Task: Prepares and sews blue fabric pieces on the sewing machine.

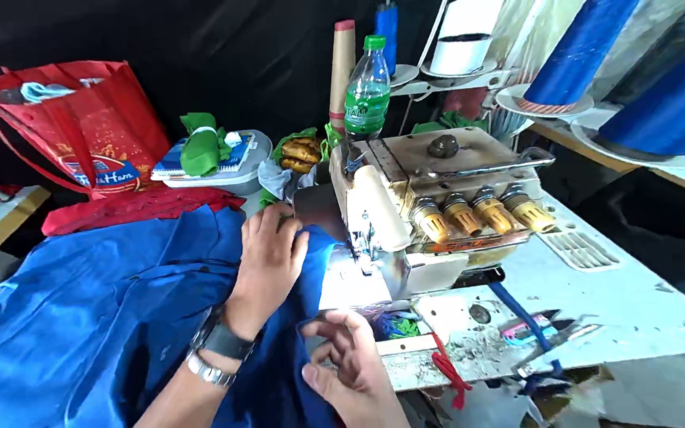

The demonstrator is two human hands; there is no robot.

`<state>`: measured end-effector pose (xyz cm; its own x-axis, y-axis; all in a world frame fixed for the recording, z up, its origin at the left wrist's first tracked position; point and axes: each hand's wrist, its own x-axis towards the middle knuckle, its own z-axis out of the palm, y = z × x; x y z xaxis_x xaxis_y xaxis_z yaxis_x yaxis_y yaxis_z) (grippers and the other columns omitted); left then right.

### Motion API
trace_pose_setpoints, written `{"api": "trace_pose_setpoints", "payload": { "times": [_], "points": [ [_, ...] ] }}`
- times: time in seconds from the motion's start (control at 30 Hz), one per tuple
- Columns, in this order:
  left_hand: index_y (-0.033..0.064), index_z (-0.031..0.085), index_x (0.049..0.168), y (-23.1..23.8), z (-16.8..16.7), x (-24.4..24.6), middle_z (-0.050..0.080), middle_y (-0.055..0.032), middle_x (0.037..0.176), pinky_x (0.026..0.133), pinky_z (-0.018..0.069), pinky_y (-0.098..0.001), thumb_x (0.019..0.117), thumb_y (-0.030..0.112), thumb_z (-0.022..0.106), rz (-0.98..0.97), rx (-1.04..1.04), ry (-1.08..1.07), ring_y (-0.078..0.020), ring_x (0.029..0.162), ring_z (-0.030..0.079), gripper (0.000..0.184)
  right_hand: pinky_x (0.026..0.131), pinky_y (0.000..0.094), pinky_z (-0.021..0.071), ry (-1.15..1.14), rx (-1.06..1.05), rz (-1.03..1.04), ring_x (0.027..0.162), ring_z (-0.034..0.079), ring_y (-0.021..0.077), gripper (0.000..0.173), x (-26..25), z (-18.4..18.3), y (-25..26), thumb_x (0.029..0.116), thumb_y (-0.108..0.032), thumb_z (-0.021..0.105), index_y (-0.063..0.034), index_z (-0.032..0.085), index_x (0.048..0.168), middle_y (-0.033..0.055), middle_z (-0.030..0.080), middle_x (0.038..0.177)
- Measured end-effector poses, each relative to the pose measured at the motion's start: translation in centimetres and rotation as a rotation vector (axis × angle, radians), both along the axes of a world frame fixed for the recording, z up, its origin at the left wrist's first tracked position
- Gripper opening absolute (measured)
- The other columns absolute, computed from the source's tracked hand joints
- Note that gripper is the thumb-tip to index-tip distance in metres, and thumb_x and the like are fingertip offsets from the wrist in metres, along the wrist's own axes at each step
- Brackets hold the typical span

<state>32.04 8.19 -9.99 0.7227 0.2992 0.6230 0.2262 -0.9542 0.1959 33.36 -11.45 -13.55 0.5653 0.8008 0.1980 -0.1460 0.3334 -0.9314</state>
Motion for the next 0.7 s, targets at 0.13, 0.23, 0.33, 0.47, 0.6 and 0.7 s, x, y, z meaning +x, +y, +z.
{"api": "trace_pose_setpoints", "payload": {
  "times": [0.13, 0.23, 0.33, 0.47, 0.6, 0.7],
  "points": [
    [0.0027, 0.068, 0.102, -2.9, -1.0, -5.5, 0.07, -0.0106, 0.1, 0.102, 0.0482, -0.0437, 0.1013, 0.022, 0.054, -0.117, -0.042, -0.103, -0.0222, 0.103, 0.066, 0.024, 0.064, 0.0216, 0.055, -0.007, 0.051, 0.034, 0.074, 0.063, 0.0035, 0.055, 0.9, 0.4, 0.8, 0.0974, -0.007, 0.061, 0.0059, 0.027, 0.139, 0.0036, 0.066, 0.107],
    [0.0052, 0.066, 0.097, -7.5, -1.0, -8.0, 0.068, -0.0088, 0.086, 0.077, 0.0549, -0.0226, 0.1021, 0.028, 0.059, -0.263, -0.23, -0.065, -0.0115, 0.083, 0.066, 0.024, 0.064, 0.0194, 0.0535, 0.015, 0.071, 0.005, 0.07, 0.059, -0.0009, 0.044, 1.2, 0.1, -0.1, 0.1067, -0.015, 0.047, 0.0052, 0.028, 0.141, -0.0046, 0.061, 0.089],
    [0.0001, 0.066, 0.096, -11.6, -1.6, -7.9, 0.069, -0.0142, 0.087, 0.081, 0.0554, -0.0247, 0.0982, 0.016, 0.065, -0.356, -0.349, -0.024, -0.0172, 0.085, 0.068, 0.016, 0.064, 0.0183, 0.0531, 0.035, 0.008, -0.07, 0.07, 0.06, -0.0021, 0.023, 1.9, -0.5, -1.7, 0.1071, -0.016, 0.046, -0.0013, 0.047, 0.125, -0.0088, 0.061, 0.081],
    [0.0009, 0.067, 0.096, -14.2, -4.6, -3.9, 0.07, -0.0114, 0.087, 0.081, 0.0568, -0.0253, 0.0965, 0.013, 0.065, -0.363, -0.341, -0.14, -0.017, 0.084, 0.069, 0.012, 0.055, 0.0194, 0.0538, -0.006, -0.104, -0.316, 0.06, 0.063, 0.0013, 0.005, 4.8, -1.4, -3.6, 0.0974, -0.004, 0.055, -0.0073, 0.055, 0.102, -0.0074, 0.064, 0.069],
    [0.0008, 0.071, 0.102, -15.8, -5.7, 0.4, 0.072, -0.0088, 0.091, 0.084, 0.059, -0.029, 0.0958, 0.008, 0.062, -0.296, -0.409, -0.162, -0.0159, 0.087, 0.071, 0.013, 0.049, 0.0203, 0.0494, -0.084, -0.168, -0.455, 0.05, 0.057, 0.0031, 0.011, 8.9, -2.1, -4.0, 0.0947, -0.004, 0.058, -0.009, 0.058, 0.105, -0.0047, 0.061, 0.062],
    [0.0015, 0.071, 0.106, -15.7, -6.4, 1.6, 0.072, -0.0072, 0.095, 0.085, 0.0596, -0.0292, 0.0967, 0.008, 0.062, -0.269, -0.443, -0.178, -0.0143, 0.09, 0.071, 0.014, 0.051, 0.0181, 0.0484, -0.076, -0.097, -0.48, 0.051, 0.055, 0.0032, 0.013, 10.5, -2.8, -3.7, 0.0973, -0.003, 0.06, -0.0091, 0.059, 0.109, -0.0031, 0.06, 0.063]
  ]
}}
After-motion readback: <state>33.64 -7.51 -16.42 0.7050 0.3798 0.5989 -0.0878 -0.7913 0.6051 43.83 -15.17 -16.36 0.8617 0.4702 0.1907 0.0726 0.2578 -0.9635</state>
